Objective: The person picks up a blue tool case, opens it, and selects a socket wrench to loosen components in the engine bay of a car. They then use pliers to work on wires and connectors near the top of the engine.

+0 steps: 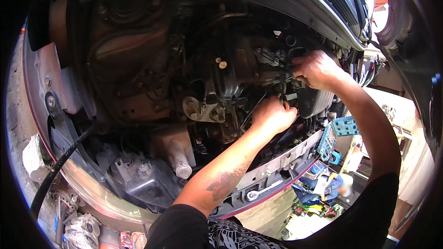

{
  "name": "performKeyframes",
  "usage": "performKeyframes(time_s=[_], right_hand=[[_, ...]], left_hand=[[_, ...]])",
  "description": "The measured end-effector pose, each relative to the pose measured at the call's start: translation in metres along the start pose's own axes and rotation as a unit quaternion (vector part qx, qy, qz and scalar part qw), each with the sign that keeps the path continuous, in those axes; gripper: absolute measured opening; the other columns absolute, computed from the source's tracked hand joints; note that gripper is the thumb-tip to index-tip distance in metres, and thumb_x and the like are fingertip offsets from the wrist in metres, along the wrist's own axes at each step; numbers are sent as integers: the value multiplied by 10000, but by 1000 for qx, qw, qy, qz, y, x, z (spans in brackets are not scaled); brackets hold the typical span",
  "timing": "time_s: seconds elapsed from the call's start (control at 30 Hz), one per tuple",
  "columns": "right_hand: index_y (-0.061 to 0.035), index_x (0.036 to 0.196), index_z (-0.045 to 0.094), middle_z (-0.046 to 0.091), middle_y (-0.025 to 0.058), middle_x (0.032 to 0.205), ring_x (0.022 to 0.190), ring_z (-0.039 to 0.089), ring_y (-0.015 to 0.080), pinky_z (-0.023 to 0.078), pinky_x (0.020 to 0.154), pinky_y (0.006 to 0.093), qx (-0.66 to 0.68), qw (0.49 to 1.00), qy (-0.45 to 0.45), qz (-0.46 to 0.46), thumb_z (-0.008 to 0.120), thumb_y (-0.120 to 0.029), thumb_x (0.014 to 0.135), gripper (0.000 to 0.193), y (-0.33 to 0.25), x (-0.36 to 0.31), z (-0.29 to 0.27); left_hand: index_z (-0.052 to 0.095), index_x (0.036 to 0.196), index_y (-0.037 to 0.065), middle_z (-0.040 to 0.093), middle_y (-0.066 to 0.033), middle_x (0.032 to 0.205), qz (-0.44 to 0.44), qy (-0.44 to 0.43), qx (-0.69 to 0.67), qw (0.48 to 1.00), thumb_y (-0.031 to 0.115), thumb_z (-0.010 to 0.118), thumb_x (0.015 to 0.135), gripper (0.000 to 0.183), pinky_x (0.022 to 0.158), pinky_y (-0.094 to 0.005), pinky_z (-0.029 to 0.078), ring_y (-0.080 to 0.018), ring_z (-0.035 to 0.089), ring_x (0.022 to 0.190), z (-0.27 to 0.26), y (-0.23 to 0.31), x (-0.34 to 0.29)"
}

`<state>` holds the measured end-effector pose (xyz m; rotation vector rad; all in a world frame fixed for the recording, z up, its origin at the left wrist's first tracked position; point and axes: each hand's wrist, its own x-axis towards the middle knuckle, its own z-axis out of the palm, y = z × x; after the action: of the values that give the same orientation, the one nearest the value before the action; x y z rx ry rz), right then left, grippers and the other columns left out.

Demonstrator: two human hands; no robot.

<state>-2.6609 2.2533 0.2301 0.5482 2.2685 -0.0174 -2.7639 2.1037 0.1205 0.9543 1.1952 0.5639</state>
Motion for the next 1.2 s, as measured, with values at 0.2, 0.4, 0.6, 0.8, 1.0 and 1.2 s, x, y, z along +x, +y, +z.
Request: performKeyframes(time_s=[0.2, 0.4, 0.6, 0.8, 1.0, 1.2], right_hand=[[-40, 795, 729, 697, 161, 877, 772, 712, 355, 575, 697, 419, 41, 991, 46, 115, 678, -65, 731, 85, -39, -18, 20], [-94, 778, 725, 612, 76, 843, 734, 651, 249, 547, 648, 370, -122, 982, 120, 75, 686, -158, 720, 96, -79, -41, 37], [-111, 819, 741, 680, 88, 886, 804, 690, 316, 552, 688, 436, 21, 992, 71, 102, 747, -162, 761, 77, -24, -20, 31], [-151, 913, 783, 725, 54, 989, 932, 702, 299, 554, 812, 415, 19, 998, -67, 6, 795, -162, 740, 174, 8, 23, 0], [-124, 975, 798, 756, 117, 920, 929, 712, 328, 557, 845, 409, 50, 984, -161, 55, 827, -196, 742, 246, 11, 47, -14], [-92, 926, 792, 755, 139, 900, 913, 715, 341, 561, 835, 420, 39, 976, -197, 90, 824, -221, 742, 227, 2, 59, -22]], left_hand=[[713, 1020, -32, 714, -276, 1046, -26, -19, -3, 999, 370, 685, 786, 465, 901, -463, 563, -411, 698, 1030, 9, -5, 0], [703, 1030, -44, 706, -288, 1060, -34, 8, -2, 999, 364, 679, 783, 477, 919, -463, 559, -413, 692, 1046, 16, -5, 2], [710, 1028, -31, 709, -279, 1059, -22, -17, 0, 1000, 352, 668, 782, 458, 911, -457, 559, -407, 694, 1037, 9, -1, -4], [732, 974, 7, 722, -246, 1002, -24, -54, 41, 997, 351, 656, 779, 402, 867, -460, 563, -388, 704, 1004, -10, 13, -2], [706, 949, -14, 726, -232, 1019, -47, -99, 78, 991, 390, 670, 803, 431, 871, -441, 553, -373, 706, 1010, -17, 19, 1], [706, 971, -17, 719, -239, 1057, -52, -65, 74, 994, 384, 665, 811, 434, 894, -443, 548, -382, 696, 1036, -8, 16, -4]])
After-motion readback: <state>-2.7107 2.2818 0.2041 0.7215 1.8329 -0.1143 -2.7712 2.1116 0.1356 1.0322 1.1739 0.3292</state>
